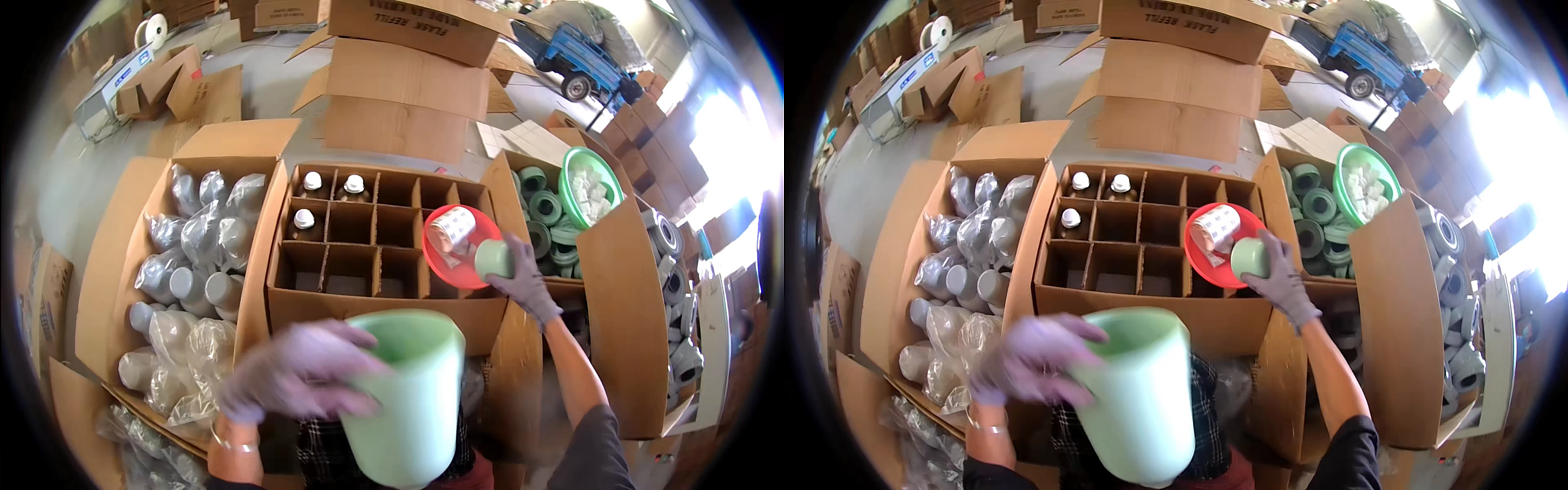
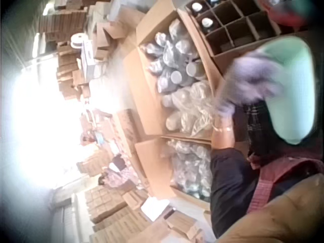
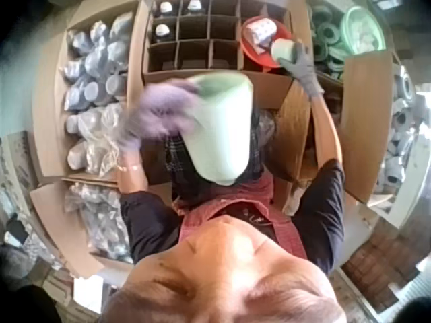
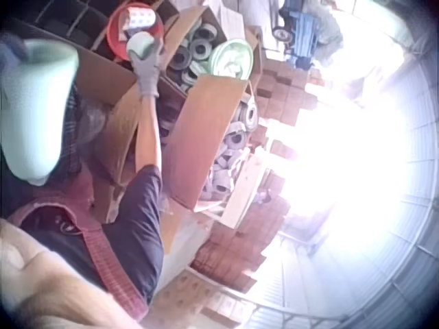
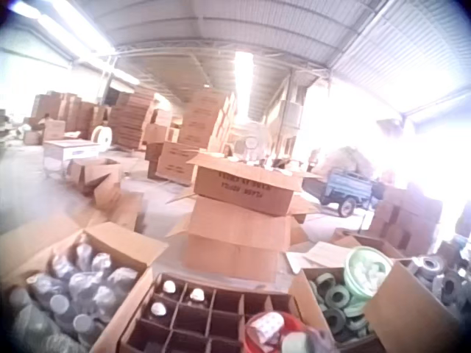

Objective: The person assembles light green thermos flasks by taking the flask body from a plastic bag, inserting a metal inner liner, placing a green lid ring, and screwing on the lid. The person repeats this process for multiple flasks, handling plastic bags, lids, and inner liners.

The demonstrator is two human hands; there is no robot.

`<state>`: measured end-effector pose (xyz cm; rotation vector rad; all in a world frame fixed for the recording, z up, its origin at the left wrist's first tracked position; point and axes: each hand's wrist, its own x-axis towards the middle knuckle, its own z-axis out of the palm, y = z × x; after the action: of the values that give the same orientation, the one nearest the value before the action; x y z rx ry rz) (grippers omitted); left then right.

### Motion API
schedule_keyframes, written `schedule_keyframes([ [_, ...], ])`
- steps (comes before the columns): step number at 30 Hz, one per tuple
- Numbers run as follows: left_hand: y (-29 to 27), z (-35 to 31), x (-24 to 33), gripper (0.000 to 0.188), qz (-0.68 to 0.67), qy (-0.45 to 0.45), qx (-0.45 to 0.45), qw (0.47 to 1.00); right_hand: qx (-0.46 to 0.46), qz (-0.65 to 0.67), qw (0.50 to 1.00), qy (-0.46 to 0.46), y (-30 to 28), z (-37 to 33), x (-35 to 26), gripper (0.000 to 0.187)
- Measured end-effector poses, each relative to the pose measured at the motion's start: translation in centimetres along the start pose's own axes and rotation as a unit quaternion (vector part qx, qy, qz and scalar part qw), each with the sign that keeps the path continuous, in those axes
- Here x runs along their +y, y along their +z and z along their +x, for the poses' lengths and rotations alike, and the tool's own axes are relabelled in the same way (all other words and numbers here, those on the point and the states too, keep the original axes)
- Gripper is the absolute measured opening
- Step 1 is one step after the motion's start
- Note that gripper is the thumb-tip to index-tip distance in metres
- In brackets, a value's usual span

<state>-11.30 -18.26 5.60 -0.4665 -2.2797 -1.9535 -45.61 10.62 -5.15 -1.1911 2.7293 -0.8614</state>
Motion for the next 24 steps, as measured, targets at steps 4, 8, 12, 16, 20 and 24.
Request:
schedule_keyframes([
  [4, 4.5, -1.2, -0.3, 0.032, 0.075, 0.118, -0.116, 0.983, -0.018, -0.132, 0.989, -0.057, 8.3, 6.1, -0.9, 0.074],
  [8, 4.4, -4.5, -4.2, 0.034, -0.169, 0.018, -0.114, 0.979, -0.050, -0.039, 0.952, -0.301, 16.4, 12.7, -11.1, 0.052],
  [12, 2.5, -5.1, -7.0, 0.033, -0.428, -0.040, 0.037, 0.902, -0.107, -0.044, 0.930, -0.348, 28.8, 18.2, -18.6, 0.050],
  [16, 1.6, -5.5, -11.4, 0.042, -0.336, -0.083, 0.308, 0.886, -0.228, -0.123, 0.945, -0.202, 35.5, 20.1, -21.0, 0.052],
  [20, -2.3, -3.7, -17.1, 0.060, -0.289, -0.121, 0.523, 0.793, -0.156, -0.097, 0.933, -0.309, 34.1, 19.2, -20.1, 0.053],
  [24, -5.1, -2.9, -21.7, 0.066, -0.391, -0.127, 0.555, 0.723, -0.012, -0.050, 0.893, -0.447, 20.1, 16.0, -22.8, 0.053],
])
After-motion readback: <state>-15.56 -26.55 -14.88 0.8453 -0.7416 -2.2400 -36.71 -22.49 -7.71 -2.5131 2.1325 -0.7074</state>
